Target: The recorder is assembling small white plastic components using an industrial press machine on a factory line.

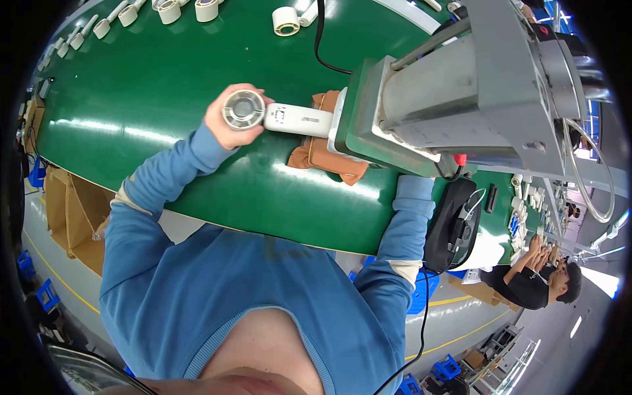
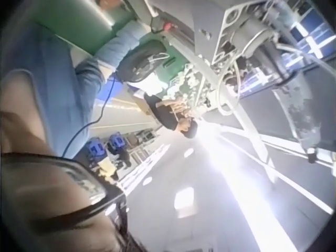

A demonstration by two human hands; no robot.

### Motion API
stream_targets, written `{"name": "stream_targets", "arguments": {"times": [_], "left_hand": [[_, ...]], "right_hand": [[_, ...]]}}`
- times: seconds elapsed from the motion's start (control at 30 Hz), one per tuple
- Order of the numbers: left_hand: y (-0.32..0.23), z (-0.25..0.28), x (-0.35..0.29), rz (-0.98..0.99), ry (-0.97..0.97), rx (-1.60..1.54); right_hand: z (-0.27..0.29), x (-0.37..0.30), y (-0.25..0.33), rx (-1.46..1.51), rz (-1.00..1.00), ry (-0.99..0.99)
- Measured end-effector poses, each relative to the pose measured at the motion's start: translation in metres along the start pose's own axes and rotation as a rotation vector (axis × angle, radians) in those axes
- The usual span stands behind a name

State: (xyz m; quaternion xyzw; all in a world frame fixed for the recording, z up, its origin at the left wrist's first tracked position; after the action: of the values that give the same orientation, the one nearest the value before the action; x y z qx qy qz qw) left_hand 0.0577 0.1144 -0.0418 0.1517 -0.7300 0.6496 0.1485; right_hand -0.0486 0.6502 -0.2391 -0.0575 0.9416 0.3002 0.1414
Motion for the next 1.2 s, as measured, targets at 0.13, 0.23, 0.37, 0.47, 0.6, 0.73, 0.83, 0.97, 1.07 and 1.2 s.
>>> {"name": "stream_targets", "arguments": {"times": [0.13,0.23,0.37,0.47,0.6,0.73,0.83,0.97,1.07,1.2], "left_hand": [[0.011,-0.028,-0.001,-0.079,0.04,0.105],[0.009,-0.041,0.013,-0.185,0.146,0.271],[0.014,-0.046,0.019,-0.246,0.2,0.421],[0.025,-0.047,0.019,-0.134,0.207,0.279],[0.029,-0.057,0.034,0.093,0.476,0.116],[0.042,-0.041,0.052,0.065,0.541,-0.025],[0.073,-0.031,0.114,0.046,0.205,0.11],[0.137,0.002,0.167,0.144,-0.181,0.385],[0.117,0.003,0.179,-0.027,-0.22,0.641],[0.055,0.025,0.161,-0.327,-0.149,0.911]], "right_hand": [[0.008,-0.034,0.0,-0.061,0.005,0.016],[0.022,-0.049,0.005,-0.089,0.042,-0.003],[0.02,0.004,0.001,-0.143,0.028,0.003],[0.024,0.029,-0.018,-0.17,0.033,-0.019],[0.01,0.068,-0.025,-0.212,0.072,-0.02],[-0.015,0.07,-0.036,-0.294,0.065,0.043],[-0.02,0.027,-0.011,-0.334,0.153,0.042],[-0.037,-0.006,0.002,-0.417,0.11,0.159],[-0.051,0.013,-0.007,-0.459,0.076,0.223],[-0.045,0.03,0.0,-0.511,0.022,0.276]]}}
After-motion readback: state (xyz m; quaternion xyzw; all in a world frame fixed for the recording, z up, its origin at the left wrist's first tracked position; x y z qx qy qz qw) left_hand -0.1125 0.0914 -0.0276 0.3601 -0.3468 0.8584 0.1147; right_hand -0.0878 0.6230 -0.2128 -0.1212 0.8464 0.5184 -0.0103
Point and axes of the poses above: each hand's wrist, its own x-axis towards the middle knuckle, its own z-axis out of the back of the hand, y = z × x, the point moved 8 cm from there along x, towards the middle knuckle
